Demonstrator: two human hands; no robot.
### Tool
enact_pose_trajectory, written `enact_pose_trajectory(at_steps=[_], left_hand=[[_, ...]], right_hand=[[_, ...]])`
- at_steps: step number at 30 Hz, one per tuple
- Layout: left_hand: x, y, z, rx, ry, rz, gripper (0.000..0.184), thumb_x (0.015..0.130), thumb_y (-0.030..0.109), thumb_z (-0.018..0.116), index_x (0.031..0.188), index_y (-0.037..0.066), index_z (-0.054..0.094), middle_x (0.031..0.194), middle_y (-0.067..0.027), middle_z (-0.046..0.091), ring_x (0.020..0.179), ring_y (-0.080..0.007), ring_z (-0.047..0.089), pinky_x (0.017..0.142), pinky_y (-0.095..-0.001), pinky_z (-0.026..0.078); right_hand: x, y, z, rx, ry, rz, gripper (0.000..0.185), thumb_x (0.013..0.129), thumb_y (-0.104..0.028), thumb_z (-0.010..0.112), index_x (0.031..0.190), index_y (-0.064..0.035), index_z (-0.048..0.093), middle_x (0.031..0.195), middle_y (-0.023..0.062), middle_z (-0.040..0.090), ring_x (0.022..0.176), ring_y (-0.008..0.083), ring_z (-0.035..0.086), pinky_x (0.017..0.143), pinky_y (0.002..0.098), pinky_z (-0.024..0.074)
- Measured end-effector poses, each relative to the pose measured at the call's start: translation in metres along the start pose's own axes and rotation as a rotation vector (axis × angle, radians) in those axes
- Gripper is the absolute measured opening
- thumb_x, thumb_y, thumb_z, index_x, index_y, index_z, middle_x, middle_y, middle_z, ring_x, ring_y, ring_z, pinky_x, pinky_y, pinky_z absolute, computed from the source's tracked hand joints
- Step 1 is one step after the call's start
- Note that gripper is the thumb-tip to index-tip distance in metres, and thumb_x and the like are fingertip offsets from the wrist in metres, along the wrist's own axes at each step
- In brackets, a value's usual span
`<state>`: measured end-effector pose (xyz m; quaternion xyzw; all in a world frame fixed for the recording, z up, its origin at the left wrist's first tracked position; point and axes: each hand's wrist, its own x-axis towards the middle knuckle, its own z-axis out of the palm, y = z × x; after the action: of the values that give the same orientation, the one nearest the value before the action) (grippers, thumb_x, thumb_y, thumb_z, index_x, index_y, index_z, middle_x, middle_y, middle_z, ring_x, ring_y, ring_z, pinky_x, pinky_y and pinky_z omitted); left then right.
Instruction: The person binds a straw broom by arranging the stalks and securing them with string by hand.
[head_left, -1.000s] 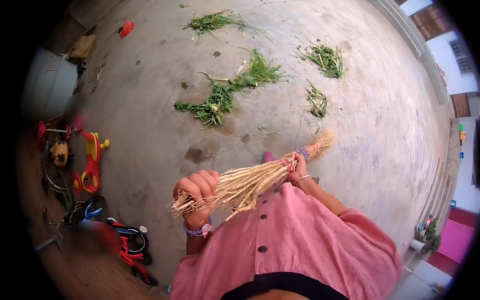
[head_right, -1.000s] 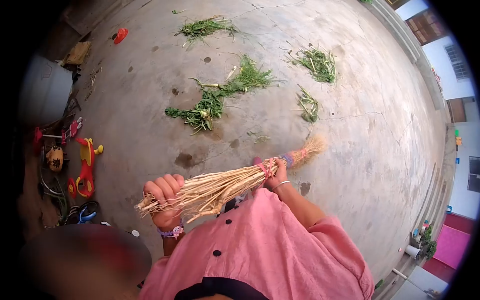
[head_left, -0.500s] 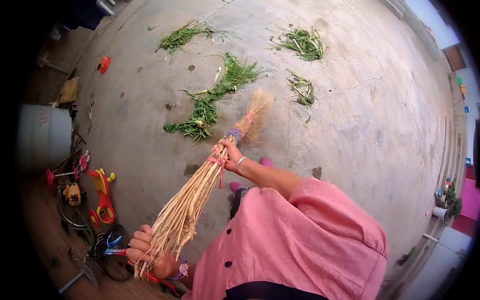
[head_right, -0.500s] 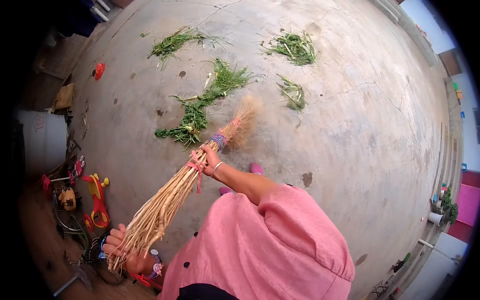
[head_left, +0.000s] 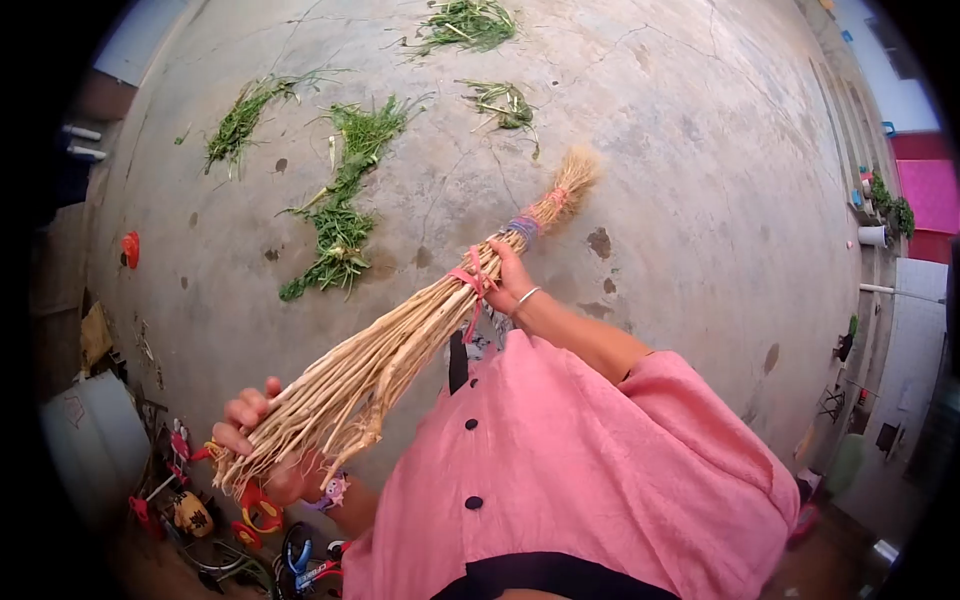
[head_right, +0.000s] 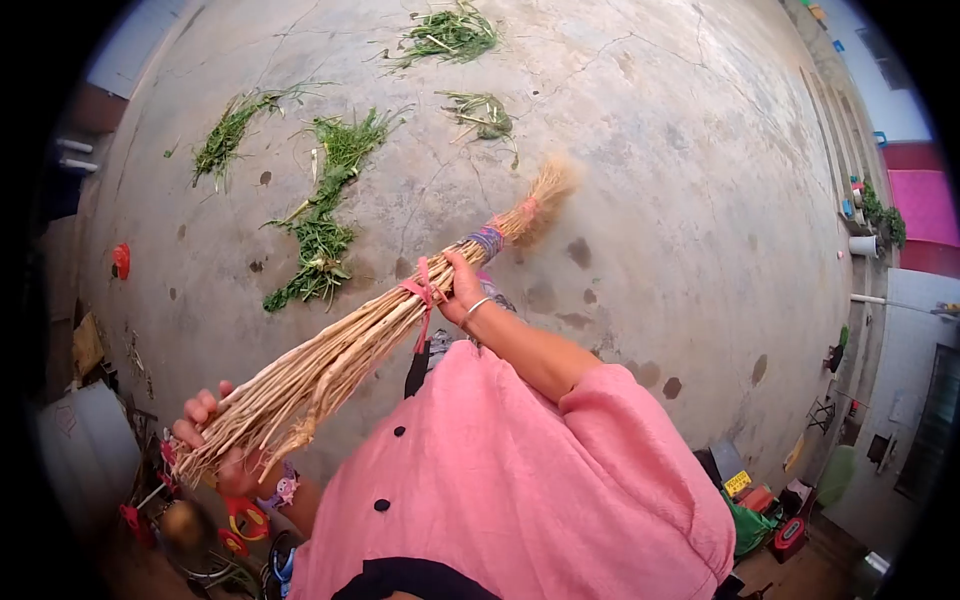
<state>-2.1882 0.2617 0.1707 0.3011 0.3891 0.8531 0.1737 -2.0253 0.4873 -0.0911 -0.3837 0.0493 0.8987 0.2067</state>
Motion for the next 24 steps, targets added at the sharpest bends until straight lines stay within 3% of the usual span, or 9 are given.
enact_pose_trajectory(at_steps=[2,4,6,8,10,12,16,20,24], left_hand=[[-0.001,-0.040,0.008,-0.089,-0.101,-0.182,0.037,0.060,-0.004,0.064,0.081,0.012,0.039,0.085,-0.0041,0.048,0.079,-0.0173,0.044,0.082,-0.0366,0.037],[-0.002,-0.073,0.039,-0.114,-0.283,-0.229,0.034,0.064,0.003,0.071,0.078,0.012,0.042,0.077,-0.0033,0.054,0.072,-0.0177,0.051,0.079,-0.0387,0.040],[-0.003,-0.101,0.071,-0.182,-0.451,-0.292,0.027,0.067,-0.003,0.066,0.077,0.009,0.044,0.071,-0.0033,0.053,0.069,-0.0175,0.051,0.076,-0.0374,0.041],[-0.006,-0.121,0.092,-0.217,-0.593,-0.363,0.022,0.067,-0.007,0.059,0.076,0.007,0.045,0.072,-0.0033,0.051,0.069,-0.0174,0.049,0.074,-0.0350,0.040],[-0.003,-0.135,0.104,-0.196,-0.638,-0.380,0.020,0.066,-0.008,0.056,0.075,0.007,0.046,0.072,-0.0036,0.050,0.071,-0.0174,0.048,0.073,-0.0343,0.040],[-0.002,-0.143,0.110,-0.264,-0.620,-0.494,0.021,0.064,-0.009,0.054,0.074,0.006,0.045,0.072,-0.0040,0.049,0.073,-0.0175,0.046,0.072,-0.0320,0.039],[0.018,-0.140,0.110,-0.181,-0.569,-0.449,0.021,0.063,-0.010,0.052,0.075,0.007,0.045,0.073,-0.0048,0.050,0.074,-0.0178,0.045,0.070,-0.0313,0.038],[0.040,-0.102,0.117,0.127,-0.240,-0.189,0.023,0.064,-0.002,0.059,0.069,0.012,0.041,0.066,0.0003,0.048,0.063,-0.0143,0.040,0.069,-0.0319,0.035],[0.044,-0.079,0.125,0.249,-0.092,0.071,0.031,0.064,0.007,0.068,0.067,0.015,0.038,0.061,0.0030,0.041,0.060,-0.0122,0.036,0.070,-0.0320,0.033]], right_hand=[[-0.039,-0.029,-0.028,0.055,0.108,-0.115,0.032,0.081,-0.031,0.050,0.097,-0.0035,0.046,0.093,0.0134,0.055,0.084,0.0303,0.056,0.080,0.0460,0.0463],[-0.070,-0.057,-0.073,0.070,0.201,-0.161,0.038,0.080,-0.037,0.048,0.099,-0.0052,0.046,0.095,0.0140,0.054,0.086,0.0331,0.054,0.084,0.0492,0.0429],[-0.087,-0.079,-0.140,0.052,0.161,-0.280,0.030,0.077,-0.035,0.049,0.094,-0.0100,0.049,0.091,0.0144,0.056,0.081,0.0334,0.056,0.076,0.0470,0.0465],[-0.106,-0.090,-0.173,0.092,0.335,-0.349,0.025,0.077,-0.033,0.047,0.087,-0.0099,0.051,0.081,0.0142,0.057,0.077,0.0336,0.057,0.075,0.0477,0.0475],[-0.100,-0.101,-0.217,0.032,0.330,-0.482,0.026,0.079,-0.032,0.045,0.089,-0.0090,0.050,0.084,0.0144,0.056,0.078,0.0349,0.056,0.074,0.0508,0.0467],[-0.097,-0.099,-0.196,0.059,0.341,-0.427,0.027,0.080,-0.033,0.045,0.090,-0.0079,0.049,0.086,0.0148,0.056,0.080,0.0351,0.056,0.075,0.0513,0.0461],[-0.042,-0.112,-0.157,0.019,0.360,-0.332,0.029,0.078,-0.033,0.047,0.091,-0.0071,0.048,0.087,0.0135,0.056,0.080,0.0342,0.056,0.075,0.0502,0.0459],[0.026,-0.109,-0.044,-0.058,0.169,-0.056,0.034,0.079,-0.034,0.046,0.098,-0.0067,0.043,0.093,0.0172,0.052,0.081,0.0366,0.055,0.076,0.0517,0.0448],[0.072,-0.100,0.061,-0.086,0.029,0.097,0.035,0.080,-0.035,0.049,0.097,-0.0059,0.044,0.088,0.0163,0.053,0.080,0.0344,0.055,0.074,0.0509,0.0467]])
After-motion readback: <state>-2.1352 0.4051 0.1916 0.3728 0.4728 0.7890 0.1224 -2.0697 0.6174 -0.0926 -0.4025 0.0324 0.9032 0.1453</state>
